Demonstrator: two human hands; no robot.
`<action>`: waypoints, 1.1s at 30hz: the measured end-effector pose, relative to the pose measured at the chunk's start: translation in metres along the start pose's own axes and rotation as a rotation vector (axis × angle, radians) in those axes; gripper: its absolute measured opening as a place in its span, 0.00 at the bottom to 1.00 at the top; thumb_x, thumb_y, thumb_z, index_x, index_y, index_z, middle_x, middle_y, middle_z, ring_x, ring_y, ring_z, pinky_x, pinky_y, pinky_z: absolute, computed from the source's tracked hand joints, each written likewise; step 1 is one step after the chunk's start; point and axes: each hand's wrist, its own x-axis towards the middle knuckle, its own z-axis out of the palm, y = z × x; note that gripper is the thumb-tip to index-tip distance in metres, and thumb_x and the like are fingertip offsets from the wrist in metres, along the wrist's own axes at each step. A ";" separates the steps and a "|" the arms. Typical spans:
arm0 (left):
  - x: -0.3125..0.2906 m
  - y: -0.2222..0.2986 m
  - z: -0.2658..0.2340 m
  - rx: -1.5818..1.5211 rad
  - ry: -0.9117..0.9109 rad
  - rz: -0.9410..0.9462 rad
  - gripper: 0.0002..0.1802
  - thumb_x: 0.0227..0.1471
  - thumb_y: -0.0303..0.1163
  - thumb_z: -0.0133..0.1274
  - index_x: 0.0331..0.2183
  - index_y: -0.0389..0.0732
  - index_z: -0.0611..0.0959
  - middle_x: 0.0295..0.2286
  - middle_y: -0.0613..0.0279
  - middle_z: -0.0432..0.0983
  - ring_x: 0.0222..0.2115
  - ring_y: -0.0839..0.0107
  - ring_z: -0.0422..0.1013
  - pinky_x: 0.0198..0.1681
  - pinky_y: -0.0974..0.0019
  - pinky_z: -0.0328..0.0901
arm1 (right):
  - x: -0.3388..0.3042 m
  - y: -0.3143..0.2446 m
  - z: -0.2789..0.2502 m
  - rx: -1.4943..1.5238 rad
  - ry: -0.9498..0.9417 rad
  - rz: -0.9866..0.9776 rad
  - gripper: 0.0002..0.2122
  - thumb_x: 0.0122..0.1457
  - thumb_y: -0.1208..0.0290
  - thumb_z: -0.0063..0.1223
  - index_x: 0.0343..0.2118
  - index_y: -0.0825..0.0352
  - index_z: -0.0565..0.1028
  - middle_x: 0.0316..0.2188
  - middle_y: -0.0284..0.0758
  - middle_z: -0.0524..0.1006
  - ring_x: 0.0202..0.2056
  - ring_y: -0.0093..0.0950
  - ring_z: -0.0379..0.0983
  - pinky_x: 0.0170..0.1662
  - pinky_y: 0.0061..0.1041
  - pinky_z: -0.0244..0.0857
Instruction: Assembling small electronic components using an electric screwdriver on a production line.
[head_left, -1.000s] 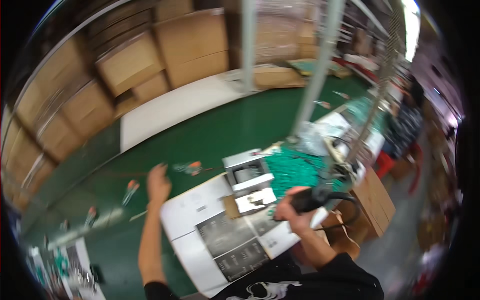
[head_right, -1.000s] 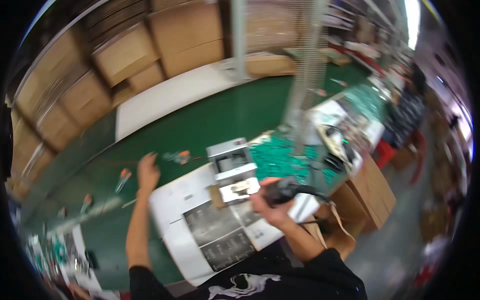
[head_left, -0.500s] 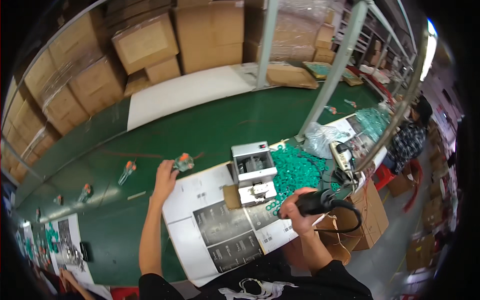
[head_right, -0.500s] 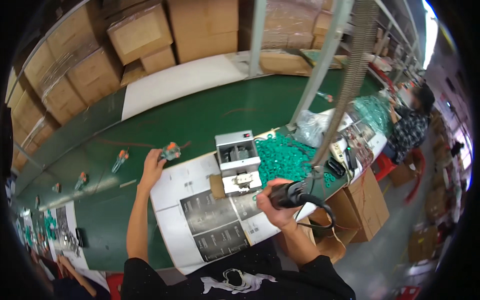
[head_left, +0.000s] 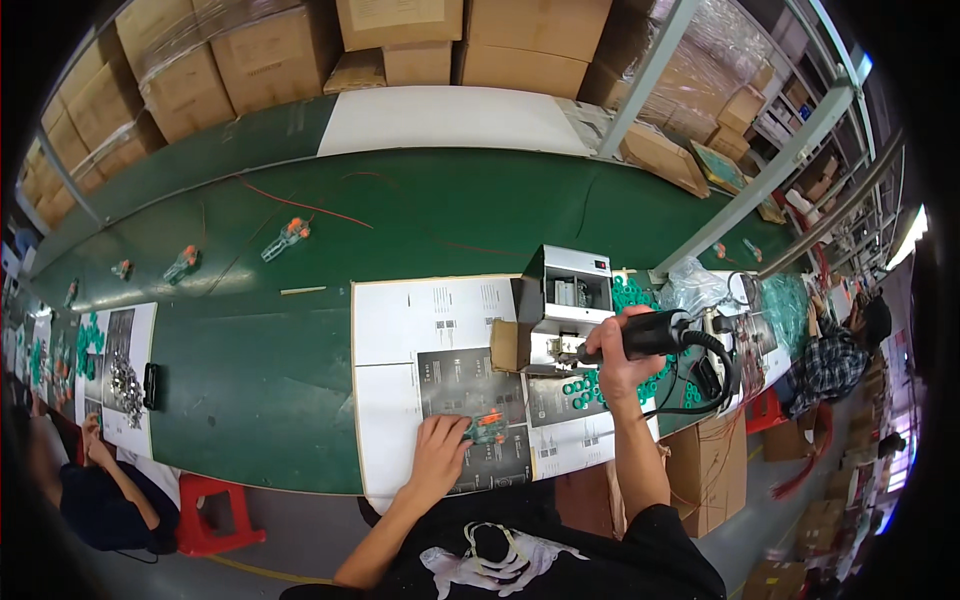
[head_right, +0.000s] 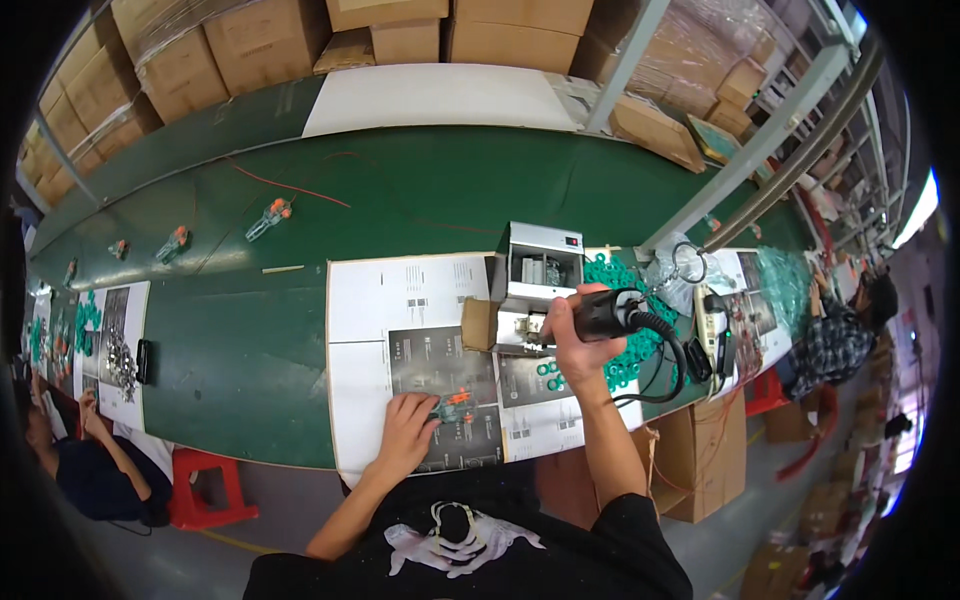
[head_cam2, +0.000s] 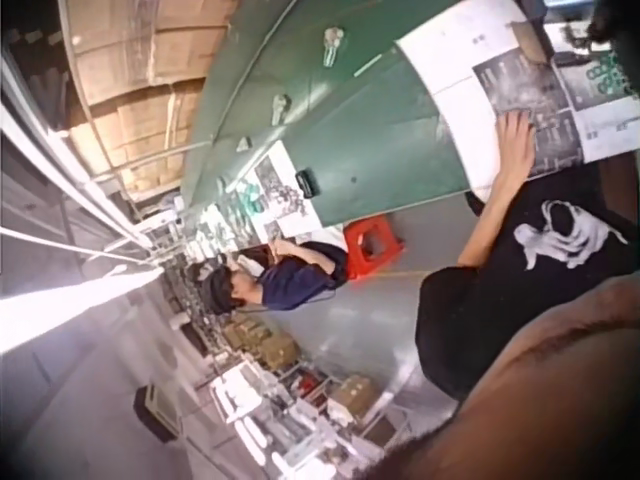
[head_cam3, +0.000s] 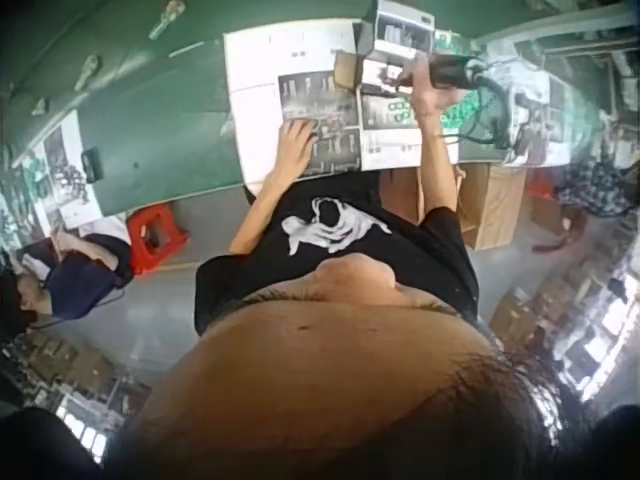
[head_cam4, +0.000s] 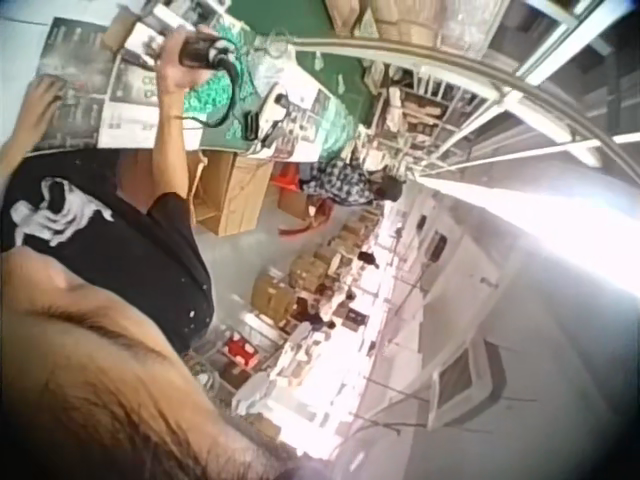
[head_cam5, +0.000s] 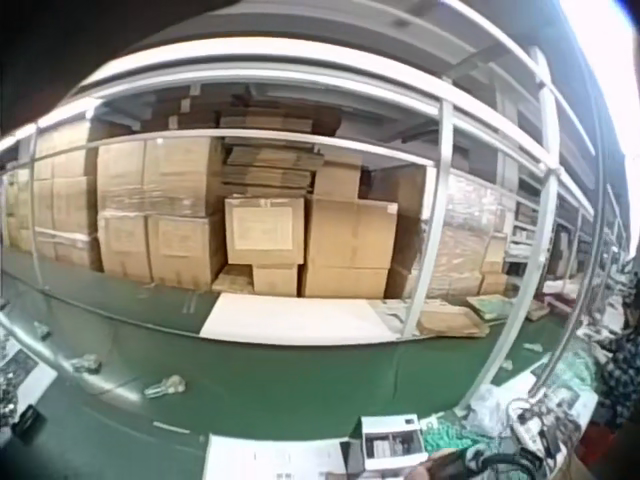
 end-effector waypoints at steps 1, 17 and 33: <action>0.001 0.002 0.003 -0.001 -0.004 0.017 0.24 0.47 0.26 0.62 0.48 0.36 0.79 0.43 0.55 0.74 0.48 0.52 0.66 0.53 0.54 0.61 | 0.000 0.002 -0.001 -0.003 -0.007 0.001 0.13 0.61 0.84 0.54 0.47 0.69 0.66 0.20 0.33 0.72 0.18 0.23 0.70 0.23 0.25 0.68; 0.015 -0.006 -0.008 -0.044 -0.043 0.047 0.24 0.48 0.37 0.65 0.45 0.37 0.81 0.43 0.56 0.73 0.47 0.55 0.67 0.51 0.56 0.62 | -0.086 -0.022 0.026 0.233 -0.364 0.039 0.19 0.64 0.68 0.59 0.50 0.64 0.62 0.18 0.34 0.70 0.16 0.27 0.66 0.22 0.29 0.67; 0.011 -0.010 -0.006 -0.051 -0.018 0.028 0.23 0.47 0.37 0.65 0.44 0.37 0.81 0.42 0.57 0.74 0.46 0.55 0.68 0.50 0.56 0.62 | -0.113 0.019 0.017 0.048 -0.498 0.157 0.17 0.63 0.74 0.58 0.46 0.62 0.59 0.21 0.35 0.71 0.19 0.27 0.70 0.26 0.30 0.70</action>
